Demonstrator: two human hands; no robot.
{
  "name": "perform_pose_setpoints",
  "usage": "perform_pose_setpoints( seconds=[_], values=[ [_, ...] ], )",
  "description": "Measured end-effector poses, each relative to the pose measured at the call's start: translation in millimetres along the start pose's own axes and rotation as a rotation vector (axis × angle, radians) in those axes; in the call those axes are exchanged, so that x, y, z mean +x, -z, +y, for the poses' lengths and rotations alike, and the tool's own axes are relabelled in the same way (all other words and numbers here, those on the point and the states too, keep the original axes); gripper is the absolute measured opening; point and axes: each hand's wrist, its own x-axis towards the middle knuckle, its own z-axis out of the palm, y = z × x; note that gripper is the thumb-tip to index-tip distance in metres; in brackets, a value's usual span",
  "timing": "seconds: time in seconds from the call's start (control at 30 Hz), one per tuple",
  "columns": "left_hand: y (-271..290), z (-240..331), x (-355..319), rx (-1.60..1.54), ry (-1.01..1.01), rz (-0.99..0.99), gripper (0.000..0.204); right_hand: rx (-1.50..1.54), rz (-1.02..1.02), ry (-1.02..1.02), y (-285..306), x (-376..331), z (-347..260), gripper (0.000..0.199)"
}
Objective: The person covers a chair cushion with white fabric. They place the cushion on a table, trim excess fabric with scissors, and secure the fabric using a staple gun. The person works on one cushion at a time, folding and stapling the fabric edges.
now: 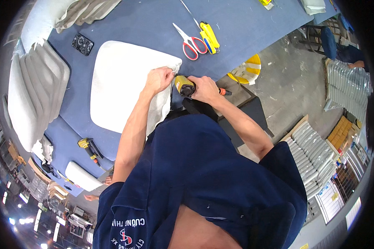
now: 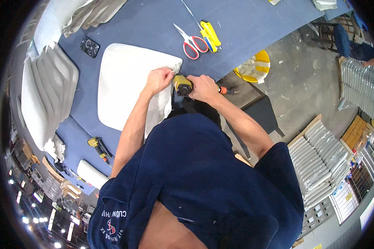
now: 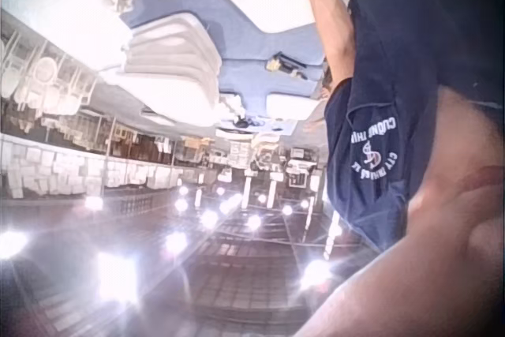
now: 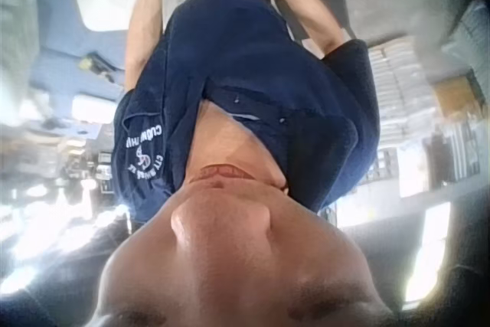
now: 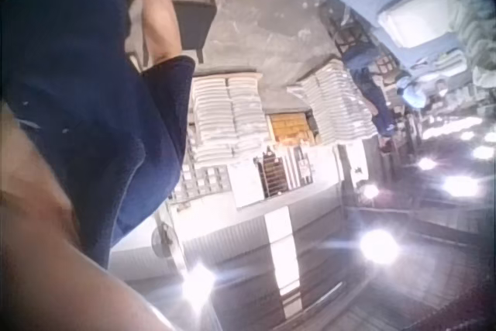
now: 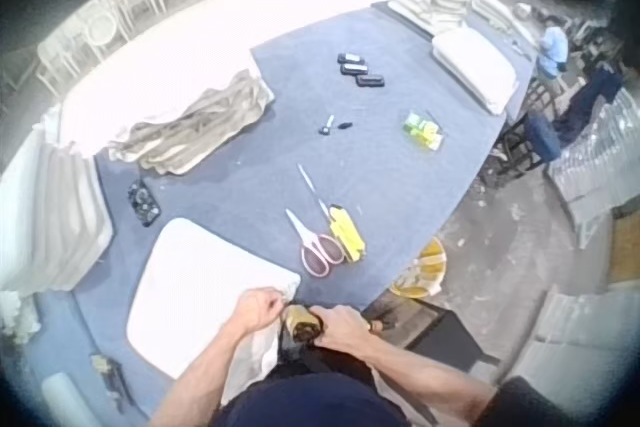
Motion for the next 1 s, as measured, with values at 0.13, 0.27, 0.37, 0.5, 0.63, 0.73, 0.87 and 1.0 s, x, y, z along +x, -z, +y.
perform_pose_setpoints(
  seconds=[0.13, 0.27, 0.37, 0.5, 0.63, 0.73, 0.87, 1.0],
  values=[
    [-0.5, 1.3, 0.4, -0.031, 0.009, 0.016, 0.034, 0.009, -0.009, -0.021, -0.3, 2.9, -1.6, 0.04],
    [-8.1, -2.6, 3.2, 0.019, 0.034, 0.018, 0.033, -0.027, -0.04, -0.025, -1.8, 7.7, -2.7, 0.04],
    [-12.1, 1.3, 7.8, 0.046, 0.057, 0.039, 0.032, -0.068, -0.052, -0.034, -5.3, 17.3, -2.0, 0.042],
    [-5.7, 8.2, -2.7, 0.081, 0.035, 0.108, 0.034, -0.03, -0.017, -0.033, -2.5, 12.1, -6.4, 0.041],
    [16.2, 61.7, -51.7, 0.189, 0.263, -0.002, 0.037, 0.108, 0.1, -0.029, -17.5, -27.3, 9.7, 0.039],
    [-26.9, 59.5, -97.0, 0.547, 0.118, 0.141, 0.039, 0.165, 0.107, -0.119, -30.5, -55.6, 12.7, 0.04],
    [-21.0, 16.5, -97.6, 0.295, 0.114, -0.055, 0.029, 0.192, 0.039, -0.034, -53.5, -73.3, 13.9, 0.043],
    [-12.1, -4.1, -94.8, 0.21, -0.027, -0.093, 0.028, 0.144, 0.048, 0.017, -75.4, -75.9, 2.1, 0.042]
  ],
)
